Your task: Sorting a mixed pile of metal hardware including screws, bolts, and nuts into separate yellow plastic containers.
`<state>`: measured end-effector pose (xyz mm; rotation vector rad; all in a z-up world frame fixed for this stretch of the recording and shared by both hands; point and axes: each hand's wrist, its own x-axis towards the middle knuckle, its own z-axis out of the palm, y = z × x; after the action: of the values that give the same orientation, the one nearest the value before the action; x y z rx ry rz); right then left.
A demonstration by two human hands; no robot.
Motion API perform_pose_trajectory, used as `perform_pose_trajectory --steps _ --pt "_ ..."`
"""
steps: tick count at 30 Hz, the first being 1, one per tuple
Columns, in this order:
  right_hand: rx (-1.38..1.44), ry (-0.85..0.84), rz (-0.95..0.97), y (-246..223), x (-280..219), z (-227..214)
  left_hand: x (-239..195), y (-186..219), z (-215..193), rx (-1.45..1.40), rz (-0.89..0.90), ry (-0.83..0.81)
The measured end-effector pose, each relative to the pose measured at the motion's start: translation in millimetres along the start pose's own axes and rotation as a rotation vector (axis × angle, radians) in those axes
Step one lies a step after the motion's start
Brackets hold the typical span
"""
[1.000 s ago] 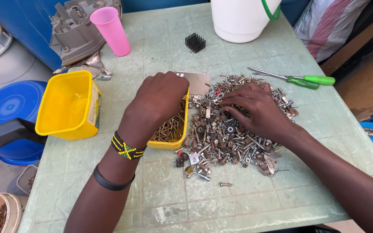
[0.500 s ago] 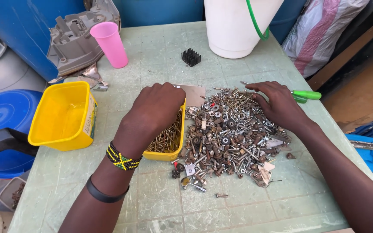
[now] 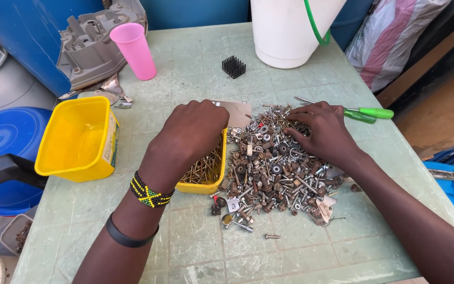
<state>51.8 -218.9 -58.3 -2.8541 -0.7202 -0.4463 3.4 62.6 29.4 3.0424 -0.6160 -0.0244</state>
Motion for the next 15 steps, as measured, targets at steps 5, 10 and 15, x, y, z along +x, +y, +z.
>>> perform_pose_trajectory --steps 5,10,15 --pt "0.099 0.016 0.032 3 1 -1 -6 5 -3 -0.042 -0.006 -0.045" --pt "0.1 -0.006 0.031 0 11 0 -7 7 -7 -0.035 -0.002 -0.066" --pt "0.229 0.062 -0.048 -4 6 -6 -9 7 -9 -0.033 -0.008 -0.056"
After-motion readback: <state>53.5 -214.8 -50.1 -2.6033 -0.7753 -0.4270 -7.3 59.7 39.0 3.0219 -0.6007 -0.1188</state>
